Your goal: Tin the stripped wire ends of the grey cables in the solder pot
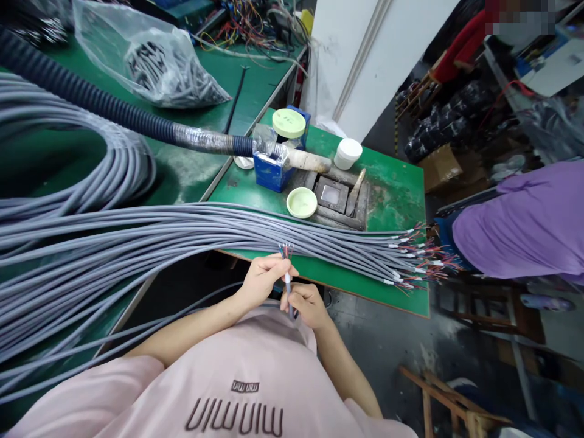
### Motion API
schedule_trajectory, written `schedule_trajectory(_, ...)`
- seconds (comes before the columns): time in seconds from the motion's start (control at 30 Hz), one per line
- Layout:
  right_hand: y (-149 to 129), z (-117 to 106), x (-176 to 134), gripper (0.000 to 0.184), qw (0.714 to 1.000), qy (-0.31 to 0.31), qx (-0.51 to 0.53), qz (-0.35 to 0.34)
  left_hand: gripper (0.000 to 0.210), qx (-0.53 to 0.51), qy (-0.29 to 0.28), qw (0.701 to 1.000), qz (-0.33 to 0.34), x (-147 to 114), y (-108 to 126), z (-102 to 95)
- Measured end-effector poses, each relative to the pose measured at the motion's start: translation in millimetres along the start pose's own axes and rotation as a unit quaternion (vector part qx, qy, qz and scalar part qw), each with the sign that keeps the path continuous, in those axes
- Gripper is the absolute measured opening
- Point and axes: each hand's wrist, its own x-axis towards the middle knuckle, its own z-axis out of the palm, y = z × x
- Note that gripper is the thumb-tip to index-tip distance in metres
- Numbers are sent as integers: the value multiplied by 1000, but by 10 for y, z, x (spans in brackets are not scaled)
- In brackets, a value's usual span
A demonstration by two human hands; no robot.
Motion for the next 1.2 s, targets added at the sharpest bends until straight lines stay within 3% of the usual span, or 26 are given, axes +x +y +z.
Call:
schedule_trajectory(0.77, 25, -33, -27, 38, 1000, 2, -4, -23, 48, -1, -32, 999, 1, -37, -110, 20)
schedule_trajectory(0.87, -21, -67, -62, 39, 999, 3, -22, -27, 52, -5, -66, 998, -24, -28, -103, 17)
schedule_trajectory(0.97, -120, -210, -280, 41, 998, 7, -61, -8, 58, -11, -164, 985, -42, -19, -68, 3)
schedule_trajectory(1.07, -220, -458, -727, 47, 998, 29, -56, 31, 47, 56, -249, 967, -13, -19, -40, -22)
schedule_trajectory(1.13, -246, -651, -1098, 51, 988, 113, -63, 82, 36, 133, -279, 951, 28, -19, -48, -37)
schedule_trajectory(1.2, -221, -840, -1451, 55, 952, 227, -113, 172, 30, 206, -288, 931, 92, -9, -79, -42)
